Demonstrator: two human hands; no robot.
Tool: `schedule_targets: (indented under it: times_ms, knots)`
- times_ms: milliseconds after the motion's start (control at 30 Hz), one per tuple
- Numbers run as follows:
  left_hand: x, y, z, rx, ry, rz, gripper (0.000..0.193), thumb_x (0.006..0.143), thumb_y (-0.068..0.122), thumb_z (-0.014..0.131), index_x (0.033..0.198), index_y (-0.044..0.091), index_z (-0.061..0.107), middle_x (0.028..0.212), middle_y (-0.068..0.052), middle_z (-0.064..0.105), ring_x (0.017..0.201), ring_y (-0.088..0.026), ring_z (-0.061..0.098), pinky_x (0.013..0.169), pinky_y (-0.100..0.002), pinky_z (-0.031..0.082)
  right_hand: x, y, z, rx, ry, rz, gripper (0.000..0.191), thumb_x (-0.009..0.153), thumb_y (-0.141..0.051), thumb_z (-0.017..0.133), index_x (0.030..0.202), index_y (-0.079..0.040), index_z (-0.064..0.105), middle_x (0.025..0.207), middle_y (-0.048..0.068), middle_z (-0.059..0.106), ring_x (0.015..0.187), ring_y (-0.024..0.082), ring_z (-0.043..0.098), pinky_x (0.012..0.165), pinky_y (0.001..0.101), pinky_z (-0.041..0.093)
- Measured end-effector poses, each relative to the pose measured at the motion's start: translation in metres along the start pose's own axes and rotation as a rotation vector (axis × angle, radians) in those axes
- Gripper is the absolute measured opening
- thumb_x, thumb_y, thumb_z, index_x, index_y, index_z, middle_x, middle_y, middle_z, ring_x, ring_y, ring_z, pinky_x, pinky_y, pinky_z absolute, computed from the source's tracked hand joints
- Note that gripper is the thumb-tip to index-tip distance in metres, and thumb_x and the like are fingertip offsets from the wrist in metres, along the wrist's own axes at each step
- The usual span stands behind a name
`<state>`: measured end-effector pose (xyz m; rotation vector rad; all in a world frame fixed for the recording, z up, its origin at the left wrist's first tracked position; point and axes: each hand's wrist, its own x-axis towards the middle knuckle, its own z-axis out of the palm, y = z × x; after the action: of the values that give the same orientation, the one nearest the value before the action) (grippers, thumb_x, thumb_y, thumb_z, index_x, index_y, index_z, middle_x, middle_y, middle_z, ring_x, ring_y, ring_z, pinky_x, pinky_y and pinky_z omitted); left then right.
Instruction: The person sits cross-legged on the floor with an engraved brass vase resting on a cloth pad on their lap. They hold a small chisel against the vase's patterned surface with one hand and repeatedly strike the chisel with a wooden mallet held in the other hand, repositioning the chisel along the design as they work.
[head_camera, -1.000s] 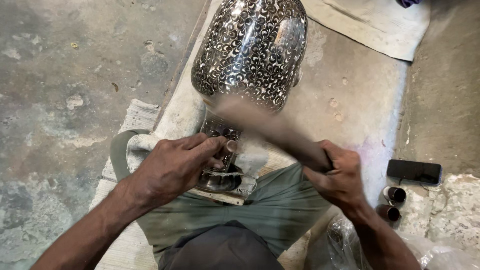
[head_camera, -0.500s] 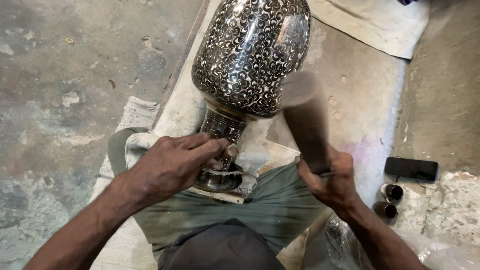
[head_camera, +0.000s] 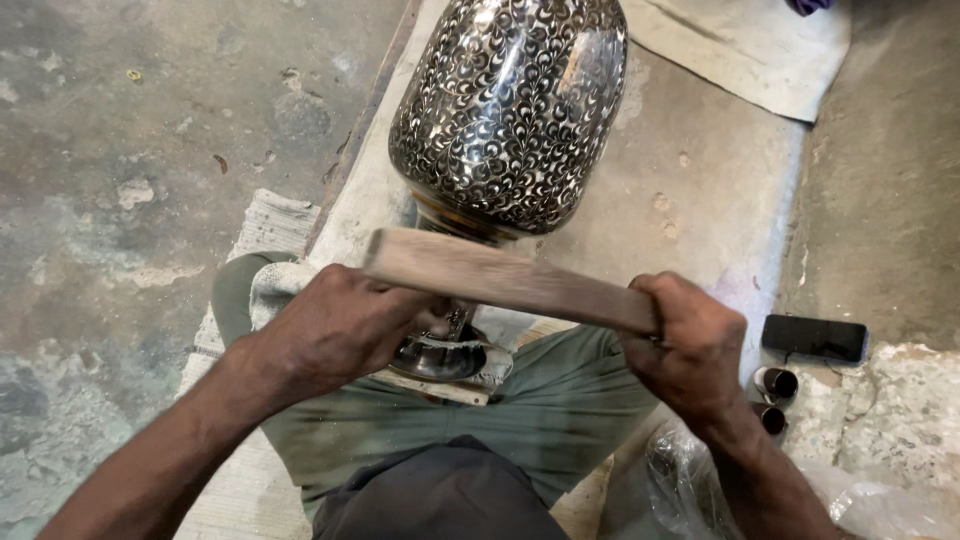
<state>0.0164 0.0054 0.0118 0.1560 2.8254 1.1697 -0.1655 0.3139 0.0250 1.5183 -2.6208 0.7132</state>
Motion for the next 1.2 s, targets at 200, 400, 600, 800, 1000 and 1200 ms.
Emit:
schedule_targets:
  times_ms: [200, 400, 600, 800, 1000, 1200]
  knots:
    - [0.0, 0.01, -0.002, -0.051, 0.089, 0.007, 0.032, 0.092, 0.007, 0.068, 0.123, 0.015, 0.066, 0.097, -0.007, 0.076, 0.077, -0.024, 0.078, 0.068, -0.038, 0.067, 0.006, 0.0, -0.005, 0.137, -0.083, 0.067, 0.019, 0.089, -0.01, 0.071, 0.103, -0.001, 0.062, 0.071, 0.01, 0.067, 0.053, 0.015, 0.066, 0.046, 0.0274, 0.053]
    - [0.003, 0.015, -0.007, -0.096, 0.172, 0.095, 0.04, 0.086, 0.002, 0.066, 0.126, 0.009, 0.06, 0.108, -0.013, 0.073, 0.08, -0.027, 0.077, 0.066, -0.038, 0.067, 0.012, -0.017, -0.004, 0.207, 0.003, 0.052, 0.018, 0.09, -0.007, 0.07, 0.105, -0.002, 0.061, 0.078, 0.01, 0.071, 0.065, 0.017, 0.072, 0.054, 0.0299, 0.059]
    - [0.006, 0.014, -0.008, -0.137, 0.179, 0.161, 0.047, 0.083, -0.009, 0.057, 0.129, 0.005, 0.058, 0.109, -0.013, 0.073, 0.089, -0.023, 0.079, 0.07, -0.035, 0.067, 0.009, -0.014, -0.001, 0.18, 0.05, -0.002, 0.027, 0.092, -0.006, 0.071, 0.117, 0.001, 0.062, 0.085, 0.011, 0.071, 0.072, 0.021, 0.072, 0.061, 0.032, 0.057]
    - [0.004, 0.003, -0.001, -0.1, 0.136, 0.132, 0.042, 0.089, -0.006, 0.058, 0.13, 0.005, 0.06, 0.101, -0.011, 0.072, 0.085, -0.021, 0.079, 0.073, -0.031, 0.068, 0.007, -0.002, 0.0, 0.113, -0.034, 0.145, 0.031, 0.091, -0.011, 0.074, 0.118, -0.002, 0.06, 0.076, 0.011, 0.07, 0.061, 0.018, 0.069, 0.046, 0.0277, 0.053]
    - [-0.003, -0.007, 0.004, -0.197, 0.215, 0.208, 0.021, 0.096, -0.001, 0.062, 0.116, 0.004, 0.059, 0.119, -0.012, 0.072, 0.095, -0.022, 0.08, 0.076, -0.026, 0.071, 0.012, -0.016, -0.021, 0.036, 0.059, -0.061, 0.041, 0.086, -0.005, 0.071, 0.125, -0.003, 0.059, 0.088, 0.015, 0.071, 0.069, 0.02, 0.07, 0.059, 0.0319, 0.056]
    - [-0.007, 0.001, 0.005, -0.317, 0.248, 0.141, 0.049, 0.082, -0.014, 0.055, 0.129, 0.001, 0.057, 0.122, -0.013, 0.071, 0.096, -0.024, 0.08, 0.072, -0.027, 0.07, 0.026, -0.026, -0.03, -0.022, -0.027, -0.072, 0.043, 0.083, -0.005, 0.073, 0.124, -0.006, 0.062, 0.085, 0.012, 0.071, 0.069, 0.02, 0.071, 0.06, 0.0325, 0.058]
